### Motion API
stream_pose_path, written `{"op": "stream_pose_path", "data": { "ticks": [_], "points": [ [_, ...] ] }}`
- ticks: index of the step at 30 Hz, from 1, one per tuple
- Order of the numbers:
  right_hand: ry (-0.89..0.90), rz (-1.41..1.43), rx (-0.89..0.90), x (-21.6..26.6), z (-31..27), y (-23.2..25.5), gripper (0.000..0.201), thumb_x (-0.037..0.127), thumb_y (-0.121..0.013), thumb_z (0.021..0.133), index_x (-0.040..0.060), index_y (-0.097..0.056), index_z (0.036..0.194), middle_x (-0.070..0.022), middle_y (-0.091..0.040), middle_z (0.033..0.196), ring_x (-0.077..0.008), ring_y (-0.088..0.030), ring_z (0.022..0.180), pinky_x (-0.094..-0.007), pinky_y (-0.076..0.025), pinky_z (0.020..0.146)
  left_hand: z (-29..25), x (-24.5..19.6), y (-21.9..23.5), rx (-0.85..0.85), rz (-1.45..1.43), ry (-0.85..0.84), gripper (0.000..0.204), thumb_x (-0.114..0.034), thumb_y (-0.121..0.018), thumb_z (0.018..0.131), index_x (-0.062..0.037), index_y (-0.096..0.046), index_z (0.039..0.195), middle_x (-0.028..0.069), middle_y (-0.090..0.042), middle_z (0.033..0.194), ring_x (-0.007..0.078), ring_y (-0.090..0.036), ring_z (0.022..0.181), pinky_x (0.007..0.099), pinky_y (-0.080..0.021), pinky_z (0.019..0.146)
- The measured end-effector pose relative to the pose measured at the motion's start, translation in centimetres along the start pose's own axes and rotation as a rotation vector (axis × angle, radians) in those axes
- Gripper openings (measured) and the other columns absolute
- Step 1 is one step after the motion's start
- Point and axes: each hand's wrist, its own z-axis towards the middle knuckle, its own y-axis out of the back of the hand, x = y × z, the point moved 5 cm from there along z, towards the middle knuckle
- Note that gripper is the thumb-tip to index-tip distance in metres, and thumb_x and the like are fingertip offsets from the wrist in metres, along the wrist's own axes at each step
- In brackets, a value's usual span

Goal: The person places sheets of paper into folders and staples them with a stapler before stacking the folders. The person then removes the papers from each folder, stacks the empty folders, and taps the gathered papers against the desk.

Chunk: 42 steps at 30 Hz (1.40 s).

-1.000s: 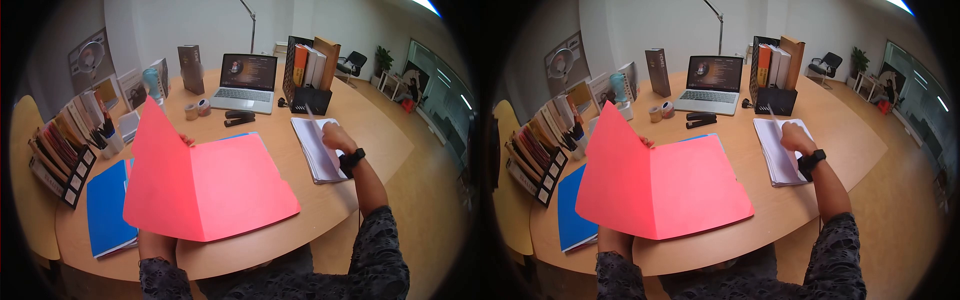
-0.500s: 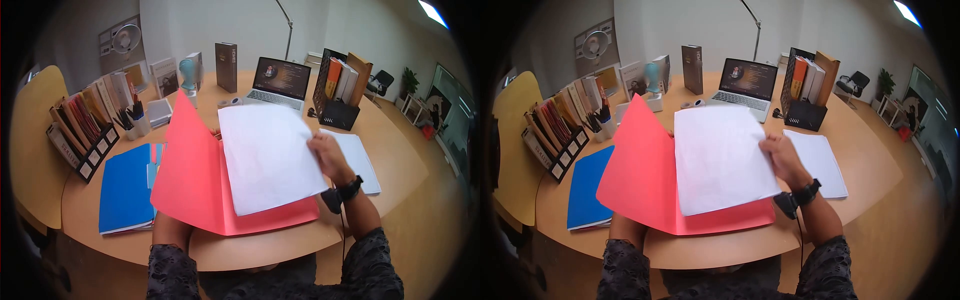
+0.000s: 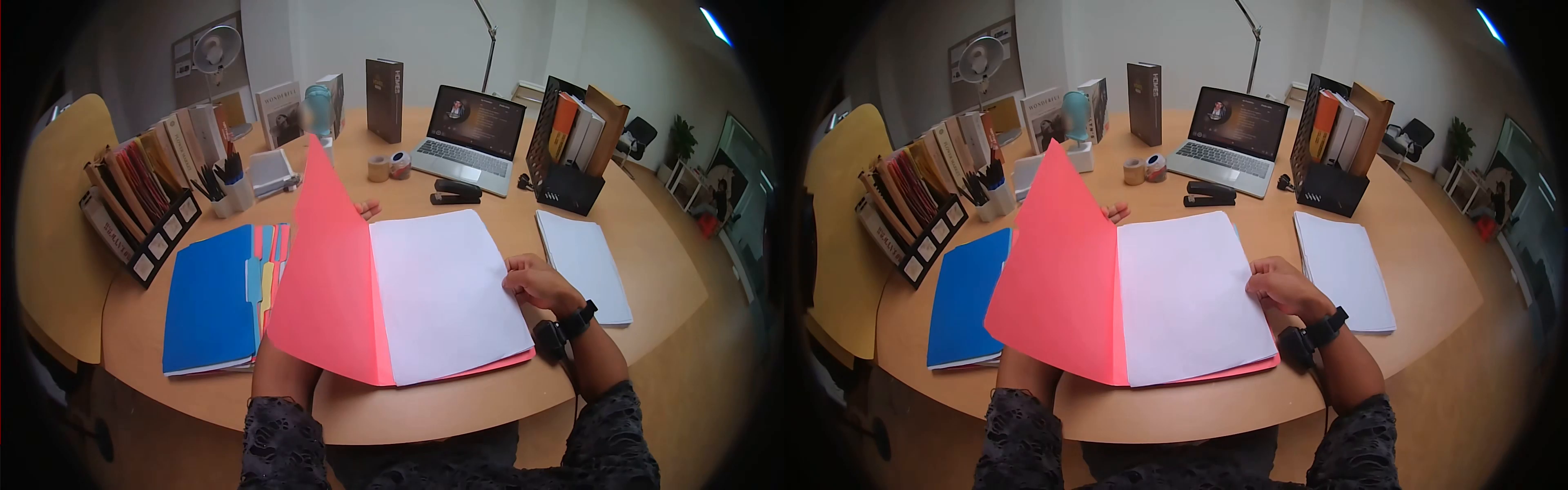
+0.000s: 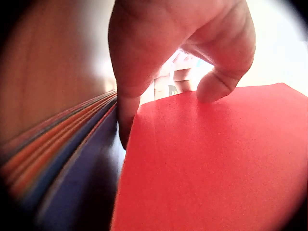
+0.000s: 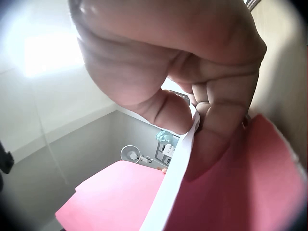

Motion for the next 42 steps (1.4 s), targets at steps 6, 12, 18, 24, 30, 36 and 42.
{"op": "stream_pose_path", "data": {
  "ticks": [6,12,18,24,30,36,42],
  "points": [
    [0.067,-0.104,-0.086,0.7,-0.3,-0.7,0.015,0.013,-0.070,0.085,0.0016,-0.059,0.085,-0.0013,-0.058,0.074,-0.0062,-0.053,0.061,-0.0201,-0.037,0.047,0.2,0.1,-0.2,0.005,-0.002,0.034,0.021,-0.017,-0.063,0.088,-0.0033,-0.063,0.105,0.0098,-0.065,0.104,0.0156,-0.063,0.088,0.0342,-0.058,0.077],
    [0.090,-0.170,-0.134,0.3,0.3,-0.7,0.018,0.014,-0.070,0.086,0.0011,-0.058,0.085,-0.0017,-0.057,0.070,-0.0060,-0.050,0.054,-0.0212,-0.035,0.043,0.5,0.1,-0.8,0.016,0.002,0.066,0.021,-0.017,-0.063,0.089,-0.0034,-0.063,0.105,0.0099,-0.065,0.104,0.0158,-0.063,0.089,0.0344,-0.058,0.078],
    [0.114,-0.143,-0.202,0.3,0.1,-0.8,0.012,0.009,-0.065,0.083,0.0006,-0.059,0.079,-0.0007,-0.053,0.063,-0.0060,-0.043,0.045,-0.0247,-0.027,0.037,0.6,0.2,-1.0,0.022,0.000,0.094,0.021,-0.017,-0.063,0.089,-0.0035,-0.063,0.105,0.0100,-0.065,0.105,0.0160,-0.063,0.089,0.0346,-0.058,0.078],
    [0.100,-0.116,-0.134,0.4,0.0,-1.4,0.013,0.010,-0.066,0.086,0.0004,-0.057,0.085,-0.0023,-0.056,0.069,-0.0062,-0.047,0.050,-0.0227,-0.031,0.040,0.9,0.3,-1.4,0.033,-0.001,0.128,0.021,-0.017,-0.063,0.089,-0.0036,-0.063,0.105,0.0100,-0.065,0.105,0.0162,-0.063,0.090,0.0347,-0.058,0.078],
    [0.103,-0.226,-0.158,0.9,0.0,-1.9,0.018,0.015,-0.068,0.086,-0.0007,-0.061,0.080,-0.0014,-0.054,0.060,-0.0061,-0.044,0.043,-0.0231,-0.028,0.036,1.1,0.6,-1.7,0.043,-0.002,0.164,0.021,-0.017,-0.063,0.089,-0.0036,-0.063,0.105,0.0101,-0.065,0.105,0.0164,-0.063,0.090,0.0349,-0.058,0.079],
    [0.052,-0.289,-0.174,1.3,-0.4,-2.0,0.022,0.014,-0.067,0.084,-0.0041,-0.061,0.074,-0.0037,-0.055,0.061,-0.0096,-0.048,0.048,-0.0274,-0.034,0.042,1.3,0.7,-1.7,0.051,-0.007,0.196,0.021,-0.017,-0.063,0.089,-0.0037,-0.063,0.104,0.0102,-0.065,0.105,0.0166,-0.063,0.091,0.0351,-0.058,0.079],
    [0.074,-0.265,-0.176,1.4,-0.4,-2.3,0.026,0.019,-0.066,0.085,-0.0047,-0.062,0.074,-0.0046,-0.056,0.062,-0.0101,-0.050,0.049,-0.0276,-0.035,0.042,1.4,1.0,-1.7,0.057,-0.013,0.231,0.021,-0.017,-0.063,0.089,-0.0038,-0.063,0.104,0.0103,-0.065,0.106,0.0168,-0.063,0.091,0.0353,-0.058,0.079]
  ]
}}
